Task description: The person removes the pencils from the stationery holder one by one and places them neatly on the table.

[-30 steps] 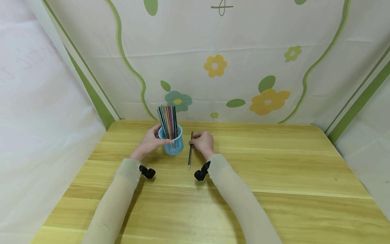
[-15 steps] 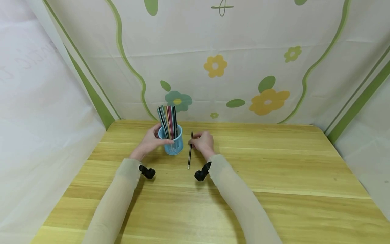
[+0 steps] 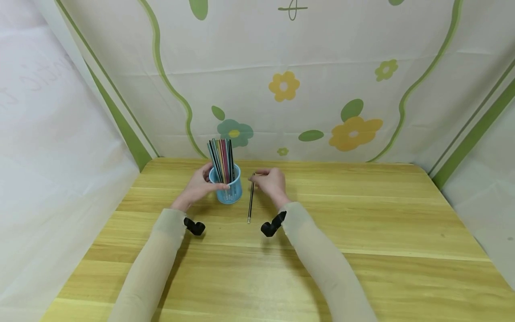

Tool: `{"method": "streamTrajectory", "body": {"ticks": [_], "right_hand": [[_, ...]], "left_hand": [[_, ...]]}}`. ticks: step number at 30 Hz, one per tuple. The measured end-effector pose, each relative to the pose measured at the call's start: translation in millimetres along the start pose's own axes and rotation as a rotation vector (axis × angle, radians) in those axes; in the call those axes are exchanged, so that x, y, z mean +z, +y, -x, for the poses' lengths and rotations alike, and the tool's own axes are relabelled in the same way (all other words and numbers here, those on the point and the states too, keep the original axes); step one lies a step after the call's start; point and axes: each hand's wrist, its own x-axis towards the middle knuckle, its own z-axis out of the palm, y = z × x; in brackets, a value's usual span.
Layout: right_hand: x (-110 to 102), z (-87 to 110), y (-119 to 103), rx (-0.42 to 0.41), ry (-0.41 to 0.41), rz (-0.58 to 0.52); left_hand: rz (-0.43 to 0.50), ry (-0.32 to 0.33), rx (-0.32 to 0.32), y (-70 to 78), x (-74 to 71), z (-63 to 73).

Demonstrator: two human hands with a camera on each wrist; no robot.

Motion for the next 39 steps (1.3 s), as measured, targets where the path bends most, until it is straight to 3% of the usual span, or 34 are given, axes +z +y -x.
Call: {"method": "streamTrajectory", "body": {"ticks": [6,22,30,39], "right_hand": [[-5.9,2.2,-14.3,-0.026,0.018,-0.072],[-4.9,9.7,-43.6,-0.101,-0.025,-0.117],[2.9,6.7,-52.7,-0.146,-0.033,-0.015],[13.1,0.0,-62.4,-0.174,-0.061,0.0]], "left_hand": [[0.002,0.0,-0.003,-1.2,0.4,-0.1],[-0.013,0.01,0.016,-1.2,0.5,-0.9],[-0.016,0.012,0.009,-2.0,-0.1,-0.3],[-0.001,0.007,0.015,-2.0,-0.7,-0.3]]}}
